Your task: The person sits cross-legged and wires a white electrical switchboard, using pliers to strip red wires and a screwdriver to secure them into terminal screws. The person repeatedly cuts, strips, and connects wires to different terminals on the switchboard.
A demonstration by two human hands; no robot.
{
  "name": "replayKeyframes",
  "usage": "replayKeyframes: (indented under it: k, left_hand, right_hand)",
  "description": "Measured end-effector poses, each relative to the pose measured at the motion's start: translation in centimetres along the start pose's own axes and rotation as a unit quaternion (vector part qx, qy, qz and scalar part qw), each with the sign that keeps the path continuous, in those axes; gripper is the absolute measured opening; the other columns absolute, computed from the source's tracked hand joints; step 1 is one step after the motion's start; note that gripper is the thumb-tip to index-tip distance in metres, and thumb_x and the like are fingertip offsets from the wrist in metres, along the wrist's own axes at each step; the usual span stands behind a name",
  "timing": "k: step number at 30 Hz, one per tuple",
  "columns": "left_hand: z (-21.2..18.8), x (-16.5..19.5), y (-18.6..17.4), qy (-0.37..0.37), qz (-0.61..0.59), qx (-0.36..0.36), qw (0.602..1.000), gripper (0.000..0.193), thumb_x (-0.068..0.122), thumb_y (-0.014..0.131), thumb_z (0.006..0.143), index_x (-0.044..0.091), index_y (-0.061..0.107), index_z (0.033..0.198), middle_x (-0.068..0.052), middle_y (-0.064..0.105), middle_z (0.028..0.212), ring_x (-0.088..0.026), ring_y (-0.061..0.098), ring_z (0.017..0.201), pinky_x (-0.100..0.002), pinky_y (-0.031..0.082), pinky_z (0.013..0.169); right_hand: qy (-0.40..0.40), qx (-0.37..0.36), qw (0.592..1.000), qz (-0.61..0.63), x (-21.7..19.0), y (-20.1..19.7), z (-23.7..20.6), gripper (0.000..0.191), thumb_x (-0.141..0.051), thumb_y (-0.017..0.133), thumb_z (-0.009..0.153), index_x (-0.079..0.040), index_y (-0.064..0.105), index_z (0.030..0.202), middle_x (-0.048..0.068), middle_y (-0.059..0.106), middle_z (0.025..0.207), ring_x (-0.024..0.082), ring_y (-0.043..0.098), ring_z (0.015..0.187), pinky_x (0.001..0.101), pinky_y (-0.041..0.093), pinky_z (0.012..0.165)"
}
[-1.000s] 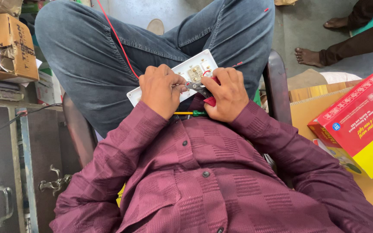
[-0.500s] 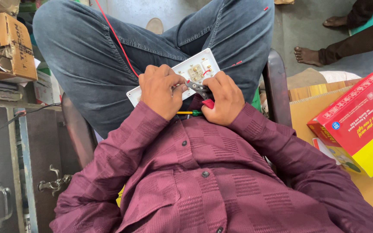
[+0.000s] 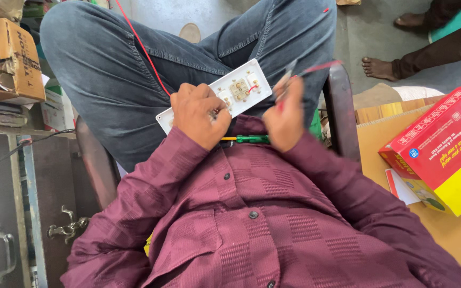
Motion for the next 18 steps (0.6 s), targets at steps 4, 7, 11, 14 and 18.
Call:
replayKeyframes:
  k: [4, 7, 11, 14, 18]
  left_hand:
    - [-0.1, 0.4, -0.4, 0.014, -0.019, 0.007, 1.000, 0.004, 0.019, 0.075, 0.081, 0.016, 0.074, 0.083, -0.002, 0.061, 0.093, -0.027, 0.054, 0.096, -0.045, 0.035, 0.084]
    - [0.5, 0.3, -1.1, 0.020, -0.033, 0.002, 0.999, 0.005, 0.018, 0.074, 0.082, 0.015, 0.072, 0.086, -0.002, 0.061, 0.093, -0.027, 0.054, 0.095, -0.045, 0.035, 0.083]
    - [0.6, 0.6, -2.2, 0.027, -0.013, -0.029, 0.999, 0.009, 0.019, 0.075, 0.083, 0.015, 0.069, 0.086, -0.003, 0.061, 0.089, -0.028, 0.055, 0.089, -0.044, 0.036, 0.078]
    - [0.7, 0.9, -3.5, 0.051, 0.037, -0.035, 0.997, 0.011, 0.019, 0.076, 0.084, 0.012, 0.068, 0.082, -0.006, 0.060, 0.085, -0.031, 0.059, 0.083, -0.046, 0.040, 0.074]
    - [1.0, 0.5, -4.2, 0.013, 0.009, -0.125, 0.992, 0.013, 0.022, 0.076, 0.085, 0.009, 0.073, 0.082, -0.008, 0.061, 0.081, -0.032, 0.064, 0.075, -0.045, 0.049, 0.067]
  right_hand:
    - [-0.147, -0.009, 0.964, -0.223, -1.9, -1.2, 0.0, 0.052, -0.002, 0.064, 0.078, -0.002, 0.050, 0.129, 0.018, 0.046, 0.119, 0.037, 0.047, 0.113, 0.0428, 0.040, 0.103]
    - [-0.197, -0.066, 0.932, -0.296, -2.9, -0.2, -2.1, 0.063, -0.013, 0.074, 0.064, -0.006, 0.057, 0.125, 0.018, 0.048, 0.122, 0.040, 0.047, 0.117, 0.0543, 0.035, 0.103]
    - [-0.203, -0.073, 0.919, -0.331, -3.1, -0.2, -2.7, 0.073, -0.030, 0.085, 0.068, -0.006, 0.057, 0.132, 0.018, 0.048, 0.127, 0.039, 0.046, 0.123, 0.0626, 0.028, 0.110]
    - [-0.228, -0.078, 0.937, -0.251, -3.6, -0.7, -2.4, 0.057, -0.029, 0.084, 0.077, -0.006, 0.064, 0.125, 0.014, 0.055, 0.124, 0.033, 0.052, 0.120, 0.0568, 0.032, 0.108]
    - [-0.222, -0.146, 0.954, -0.142, -4.0, 1.6, -0.8, 0.021, -0.015, 0.076, 0.092, -0.011, 0.073, 0.112, 0.004, 0.065, 0.115, 0.024, 0.058, 0.116, 0.0443, 0.040, 0.103]
Point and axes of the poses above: each hand's wrist, its own z-axis towards the middle knuckle, its own y-axis out of the palm, x = y × z, the point moved 6 cm from there along z, towards the middle knuckle
